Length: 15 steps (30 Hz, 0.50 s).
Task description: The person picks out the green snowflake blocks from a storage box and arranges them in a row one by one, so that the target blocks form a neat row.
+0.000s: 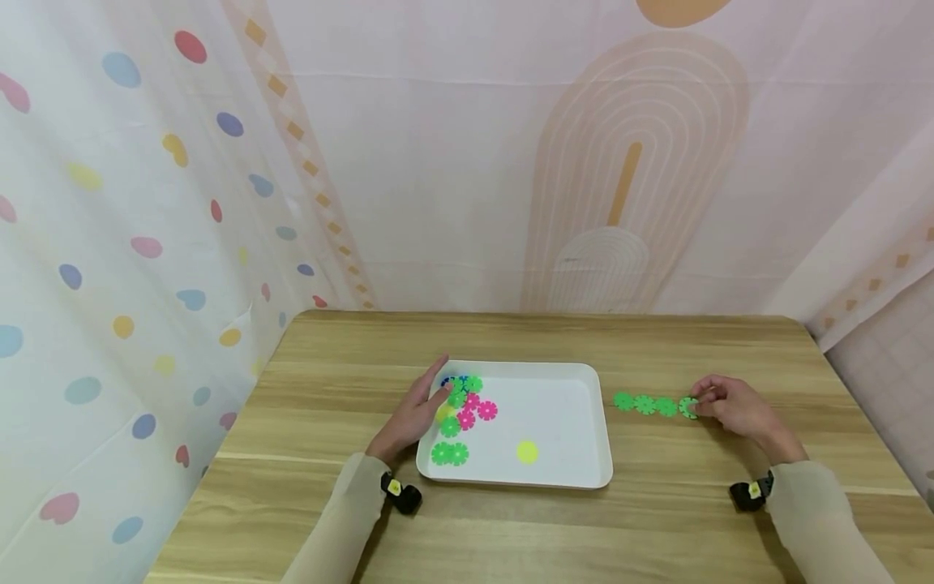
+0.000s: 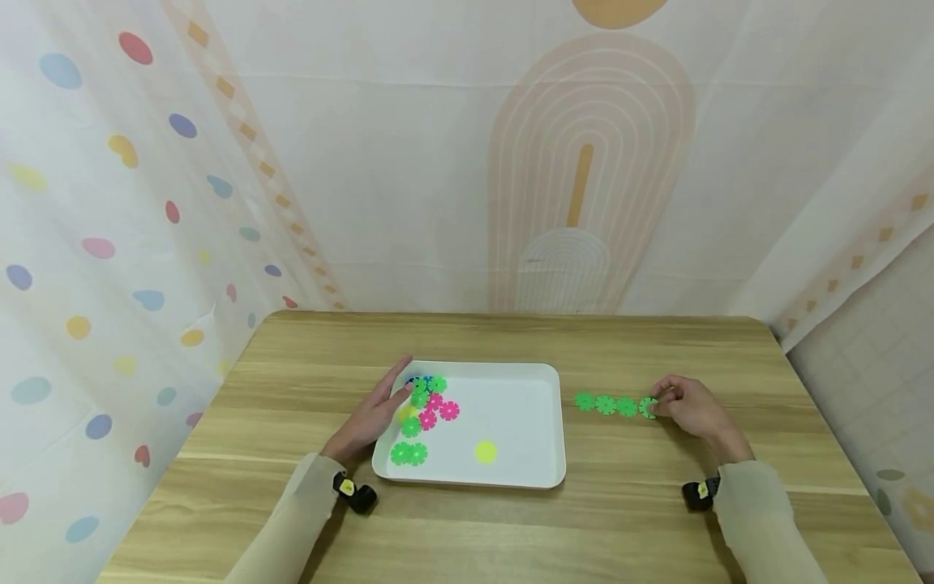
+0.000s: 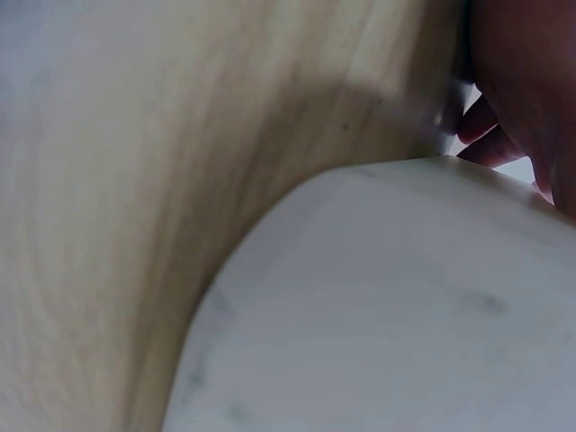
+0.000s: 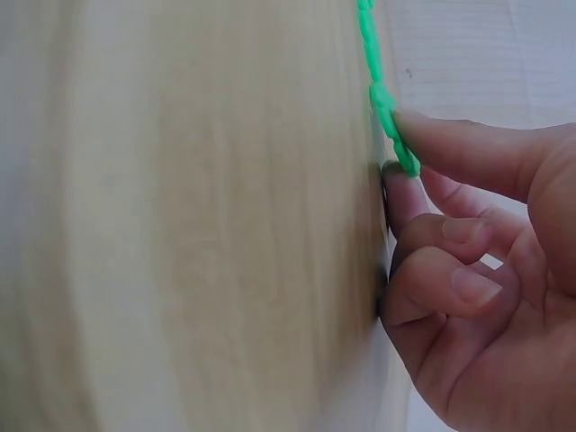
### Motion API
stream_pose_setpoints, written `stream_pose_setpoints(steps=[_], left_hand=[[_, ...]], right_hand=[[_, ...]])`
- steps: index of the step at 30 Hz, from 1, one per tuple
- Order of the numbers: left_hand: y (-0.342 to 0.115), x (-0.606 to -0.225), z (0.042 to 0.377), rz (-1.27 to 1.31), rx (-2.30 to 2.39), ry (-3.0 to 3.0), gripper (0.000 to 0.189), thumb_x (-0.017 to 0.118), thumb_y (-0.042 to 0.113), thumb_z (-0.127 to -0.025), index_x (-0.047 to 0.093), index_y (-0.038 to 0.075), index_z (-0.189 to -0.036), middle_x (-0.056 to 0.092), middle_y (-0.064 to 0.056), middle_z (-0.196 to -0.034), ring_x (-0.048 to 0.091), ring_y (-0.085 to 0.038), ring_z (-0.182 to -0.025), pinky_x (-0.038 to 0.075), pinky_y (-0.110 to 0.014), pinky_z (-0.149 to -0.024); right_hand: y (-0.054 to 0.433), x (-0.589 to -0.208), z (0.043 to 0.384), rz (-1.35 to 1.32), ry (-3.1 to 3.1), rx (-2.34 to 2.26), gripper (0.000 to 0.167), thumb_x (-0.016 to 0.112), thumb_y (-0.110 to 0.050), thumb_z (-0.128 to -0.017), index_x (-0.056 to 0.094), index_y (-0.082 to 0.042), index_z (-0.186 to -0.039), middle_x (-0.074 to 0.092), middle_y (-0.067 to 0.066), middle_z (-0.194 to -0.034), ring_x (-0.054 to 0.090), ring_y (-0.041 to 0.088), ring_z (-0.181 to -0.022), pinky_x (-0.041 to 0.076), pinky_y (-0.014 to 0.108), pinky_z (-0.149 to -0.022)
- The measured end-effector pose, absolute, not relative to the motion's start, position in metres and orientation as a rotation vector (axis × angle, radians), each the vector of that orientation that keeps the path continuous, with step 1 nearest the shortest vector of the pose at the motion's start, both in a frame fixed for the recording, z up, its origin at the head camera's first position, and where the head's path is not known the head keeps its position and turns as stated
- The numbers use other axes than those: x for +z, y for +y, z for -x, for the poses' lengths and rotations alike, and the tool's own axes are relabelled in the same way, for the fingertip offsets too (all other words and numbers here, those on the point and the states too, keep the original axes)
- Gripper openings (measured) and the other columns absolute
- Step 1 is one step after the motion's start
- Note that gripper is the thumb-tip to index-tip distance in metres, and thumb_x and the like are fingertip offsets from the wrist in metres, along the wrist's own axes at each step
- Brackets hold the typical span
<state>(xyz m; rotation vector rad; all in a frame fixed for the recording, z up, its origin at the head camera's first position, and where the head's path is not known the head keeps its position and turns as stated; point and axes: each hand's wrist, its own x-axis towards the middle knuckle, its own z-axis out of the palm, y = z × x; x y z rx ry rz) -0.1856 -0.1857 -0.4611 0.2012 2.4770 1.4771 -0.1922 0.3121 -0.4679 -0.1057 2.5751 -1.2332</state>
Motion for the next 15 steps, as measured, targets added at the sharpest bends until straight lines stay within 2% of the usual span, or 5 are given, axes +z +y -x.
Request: stream_pose_setpoints(steps=[4,15], left_hand=[[-0.1860,-0.4620,0.1859,-0.200,1.492,2.465,0.058,0.039,0.026,-0.108,0.016,0.016,-0.160,0.010,-0.008,-0.166,0.006,-0.032,-0.153,0.007,-0.057,-0.121],[-0.1870,-0.4642,0.1874,-0.205,1.494,2.449,0.058,0.039,0.028,-0.108,0.015,0.018,-0.160,0.009,-0.008,-0.167,0.005,-0.031,-0.153,0.007,-0.056,-0.122]], right_hand=[[0.3114,-0.4688,0.1923,0.099,2.592,-1.228,0.023,0.065,-0.008,-0.094,0.057,0.006,-0.110,0.055,0.004,-0.084,0.044,0.009,-0.061,0.041,0.024,-0.053],[0.3087,-0.4702,0.1923,0.145,2.671,-1.178,0.022,0.067,-0.007,-0.092,0.059,0.006,-0.107,0.058,0.006,-0.085,0.046,0.013,-0.070,0.038,0.024,-0.059]])
